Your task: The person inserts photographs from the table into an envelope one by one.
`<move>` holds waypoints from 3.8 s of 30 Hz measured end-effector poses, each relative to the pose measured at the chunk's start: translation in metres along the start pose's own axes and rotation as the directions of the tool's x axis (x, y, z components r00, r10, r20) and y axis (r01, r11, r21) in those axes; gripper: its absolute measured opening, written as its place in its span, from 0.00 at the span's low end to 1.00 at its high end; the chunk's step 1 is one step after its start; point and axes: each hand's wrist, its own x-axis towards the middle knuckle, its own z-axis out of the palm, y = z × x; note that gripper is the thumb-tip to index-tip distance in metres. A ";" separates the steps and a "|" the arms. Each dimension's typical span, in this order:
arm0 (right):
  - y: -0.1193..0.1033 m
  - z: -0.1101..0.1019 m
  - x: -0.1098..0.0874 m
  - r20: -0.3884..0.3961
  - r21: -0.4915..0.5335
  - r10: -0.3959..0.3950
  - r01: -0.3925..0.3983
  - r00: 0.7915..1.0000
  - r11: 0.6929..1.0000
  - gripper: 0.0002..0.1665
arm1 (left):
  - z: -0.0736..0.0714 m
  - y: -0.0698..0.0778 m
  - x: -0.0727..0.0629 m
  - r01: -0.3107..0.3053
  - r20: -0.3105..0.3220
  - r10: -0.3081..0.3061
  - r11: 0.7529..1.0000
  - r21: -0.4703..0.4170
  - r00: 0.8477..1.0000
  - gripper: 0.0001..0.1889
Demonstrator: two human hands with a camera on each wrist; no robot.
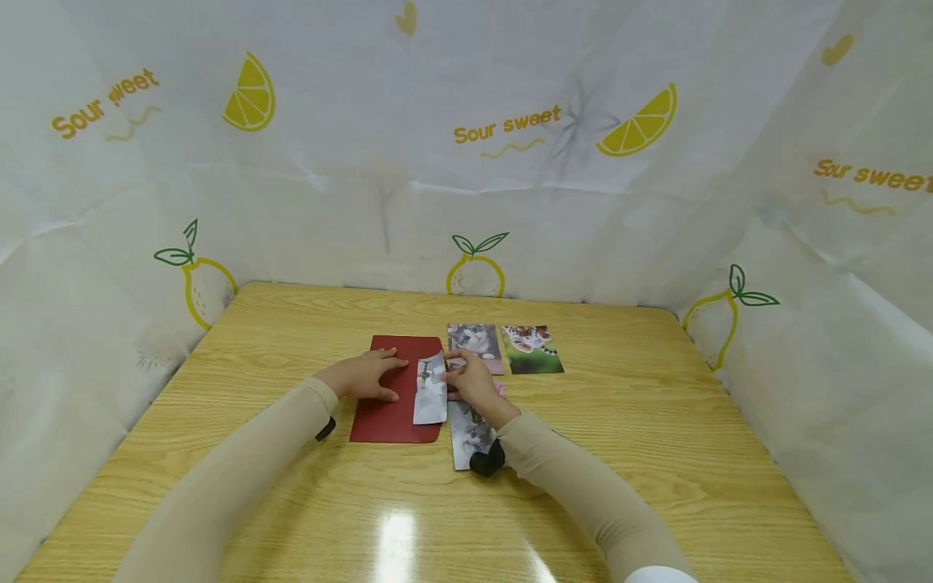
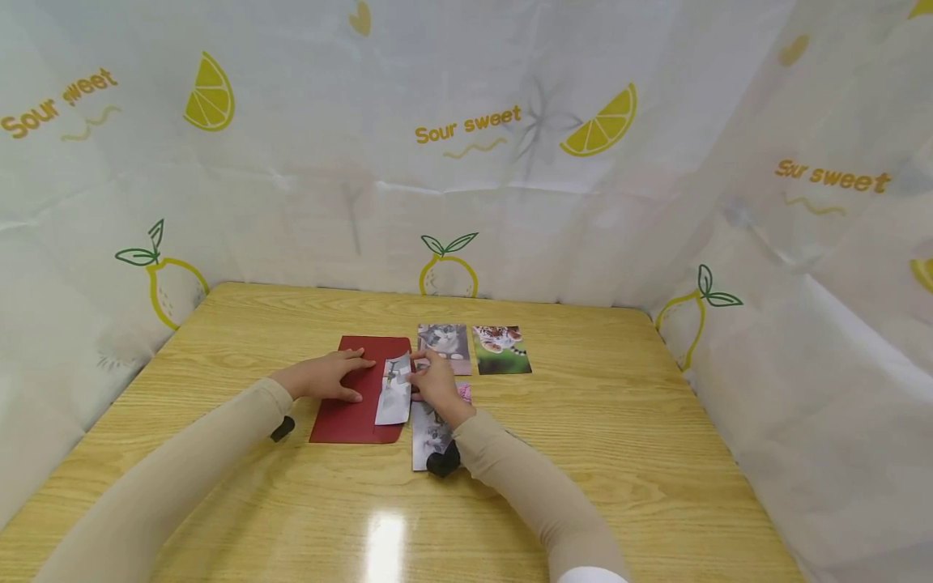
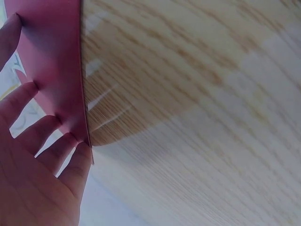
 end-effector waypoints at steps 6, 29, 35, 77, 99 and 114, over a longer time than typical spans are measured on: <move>-0.003 0.001 -0.001 0.009 -0.006 0.014 -0.014 1.000 1.000 0.22 | 0.000 0.000 0.000 -0.006 0.002 0.006 1.000 0.007 1.000 0.37; -0.004 0.009 0.002 0.038 -0.117 0.004 0.001 0.999 0.993 0.26 | 0.001 0.000 0.002 -0.005 -0.002 0.005 1.000 0.014 1.000 0.37; -0.007 0.011 0.000 0.032 -0.162 -0.005 0.010 0.999 0.987 0.25 | 0.001 0.000 0.001 0.005 -0.004 -0.005 1.000 0.013 1.000 0.37; -0.012 0.015 0.008 0.099 -0.188 0.025 -0.006 0.995 0.982 0.24 | 0.002 -0.002 0.001 -0.006 -0.013 0.006 1.000 0.005 1.000 0.37; -0.011 0.025 0.006 0.041 -0.181 0.050 -0.042 0.998 0.983 0.26 | 0.004 -0.004 0.003 -0.006 -0.011 0.006 1.000 0.015 1.000 0.36; -0.011 0.027 0.001 0.035 -0.207 0.049 -0.040 0.998 0.977 0.28 | 0.004 -0.003 0.003 -0.020 -0.012 0.020 1.000 0.020 1.000 0.37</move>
